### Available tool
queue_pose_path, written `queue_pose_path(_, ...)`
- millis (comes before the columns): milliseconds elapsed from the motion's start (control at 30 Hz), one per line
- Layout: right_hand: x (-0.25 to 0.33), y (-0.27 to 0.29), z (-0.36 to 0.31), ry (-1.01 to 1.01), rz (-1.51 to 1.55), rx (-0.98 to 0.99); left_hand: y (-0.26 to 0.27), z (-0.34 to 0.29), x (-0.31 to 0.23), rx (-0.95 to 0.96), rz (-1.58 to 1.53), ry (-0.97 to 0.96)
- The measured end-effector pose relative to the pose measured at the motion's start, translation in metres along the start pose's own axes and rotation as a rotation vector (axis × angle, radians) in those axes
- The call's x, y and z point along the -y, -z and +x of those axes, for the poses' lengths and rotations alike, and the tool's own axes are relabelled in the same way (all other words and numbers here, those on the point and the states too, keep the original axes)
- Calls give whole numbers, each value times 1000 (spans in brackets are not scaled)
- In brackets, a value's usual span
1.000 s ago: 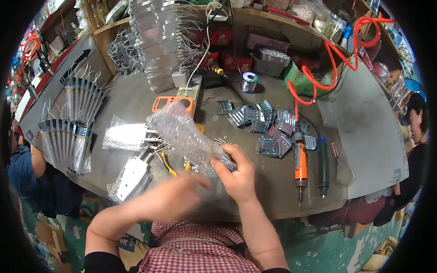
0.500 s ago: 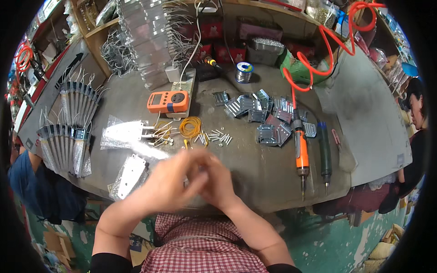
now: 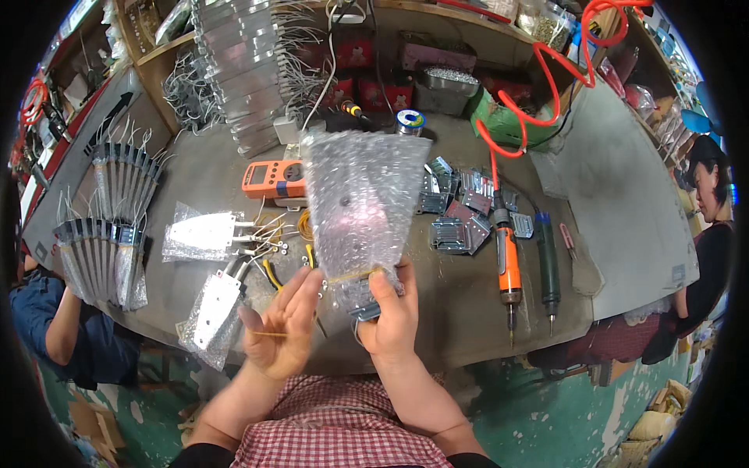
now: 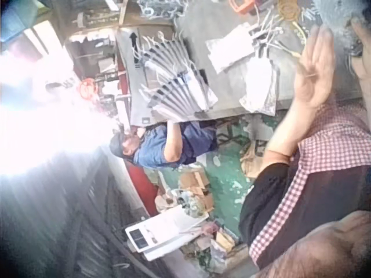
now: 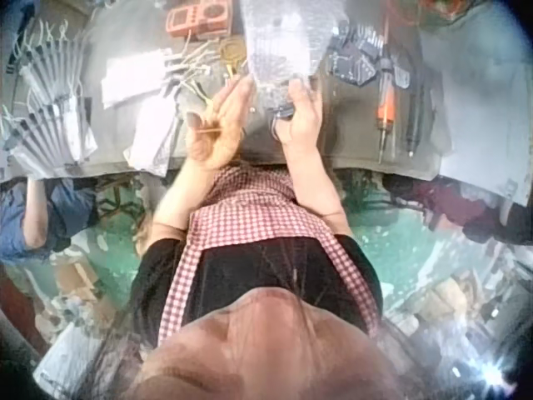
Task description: Assembling electronic components using a power screwdriver.
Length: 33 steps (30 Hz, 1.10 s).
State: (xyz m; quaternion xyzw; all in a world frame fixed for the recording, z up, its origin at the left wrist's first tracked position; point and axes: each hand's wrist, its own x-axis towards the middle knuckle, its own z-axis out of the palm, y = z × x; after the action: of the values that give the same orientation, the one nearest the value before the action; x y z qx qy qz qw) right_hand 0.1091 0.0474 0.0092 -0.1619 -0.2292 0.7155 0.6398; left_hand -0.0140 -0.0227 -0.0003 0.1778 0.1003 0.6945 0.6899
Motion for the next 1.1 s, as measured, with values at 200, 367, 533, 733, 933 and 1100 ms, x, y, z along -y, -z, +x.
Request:
queue_pose_path(200,3,27,8,171,-434,84,-10,7,-9,28,280,126)
queue_pose_path(367,-6,19,-1,214,-374,3,-8,0,-13,-81,148,117)
queue_pose_path(533,34,35,9,163,-868,307,7,-12,-27,-26,235,223)
queue_pose_path(733,83,10,6,-45,-1301,933,25,-28,-36,256,214,654)
queue_pose_path(933,83,4,-12,-130,-1249,872,42,-44,-34,227,-56,646)
queue_pose_path(1100,86,-4,-15,-144,-1387,1132,45,-62,-32,290,252,859)
